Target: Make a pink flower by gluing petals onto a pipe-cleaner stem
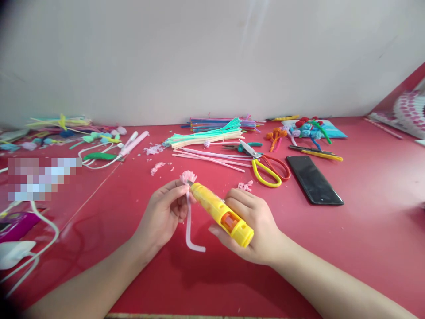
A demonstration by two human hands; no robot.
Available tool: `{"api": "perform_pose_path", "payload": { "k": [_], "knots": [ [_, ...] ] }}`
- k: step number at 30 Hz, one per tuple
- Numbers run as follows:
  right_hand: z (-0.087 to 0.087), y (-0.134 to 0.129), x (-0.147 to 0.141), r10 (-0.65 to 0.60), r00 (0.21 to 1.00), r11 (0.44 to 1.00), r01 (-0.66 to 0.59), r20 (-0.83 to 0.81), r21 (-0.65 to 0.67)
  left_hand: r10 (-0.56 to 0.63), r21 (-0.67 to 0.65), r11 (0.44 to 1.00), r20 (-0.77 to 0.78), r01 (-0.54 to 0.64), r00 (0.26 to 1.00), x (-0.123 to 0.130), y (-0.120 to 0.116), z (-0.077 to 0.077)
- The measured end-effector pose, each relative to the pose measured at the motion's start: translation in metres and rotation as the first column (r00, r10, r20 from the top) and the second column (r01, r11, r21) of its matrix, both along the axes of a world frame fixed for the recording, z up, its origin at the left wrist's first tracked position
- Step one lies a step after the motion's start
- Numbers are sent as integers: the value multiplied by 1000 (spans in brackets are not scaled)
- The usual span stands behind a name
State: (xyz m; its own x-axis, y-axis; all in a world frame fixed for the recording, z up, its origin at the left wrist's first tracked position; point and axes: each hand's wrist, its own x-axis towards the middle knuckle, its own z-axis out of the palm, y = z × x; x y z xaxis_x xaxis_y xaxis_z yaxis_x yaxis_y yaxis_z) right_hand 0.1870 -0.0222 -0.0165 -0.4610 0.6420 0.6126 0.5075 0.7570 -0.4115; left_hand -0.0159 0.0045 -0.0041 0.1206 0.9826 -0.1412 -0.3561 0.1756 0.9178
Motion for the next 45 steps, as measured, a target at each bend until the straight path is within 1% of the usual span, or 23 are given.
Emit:
{"api": "perform_pose_path", "payload": {
  "k": [4,7,10,22,30,39,45],
  "knots": [
    [1,0,-1,11,1000,1000,-11,10,-25,-2,-17,1000,17,2,1000,0,0,-1],
    [1,0,-2,0,1000,1000,1,24,-21,-5,-20,1000,33,5,999,1,-1,0],
    [0,0,-3,-16,999,1000,16,33,-16,-3,-25,1000,26,3,1000,1,-2,-1],
    [1,0,-4,-1,1000,999,2,21,-53,8,-25,1000,19,-8,1000,2,-2,0],
    [3,1,-6,-2,1000,999,3,18,-35,5,-55,998,67,-1,998,2,-2,2],
    [4,1,-6,-19,999,999,21,42,-28,5,-60,998,25,-3,1000,3,-3,5],
    [1,0,-6,-18,998,1000,19,53,-20,-1,-76,997,77,7,997,2,-2,3]
  ]
}}
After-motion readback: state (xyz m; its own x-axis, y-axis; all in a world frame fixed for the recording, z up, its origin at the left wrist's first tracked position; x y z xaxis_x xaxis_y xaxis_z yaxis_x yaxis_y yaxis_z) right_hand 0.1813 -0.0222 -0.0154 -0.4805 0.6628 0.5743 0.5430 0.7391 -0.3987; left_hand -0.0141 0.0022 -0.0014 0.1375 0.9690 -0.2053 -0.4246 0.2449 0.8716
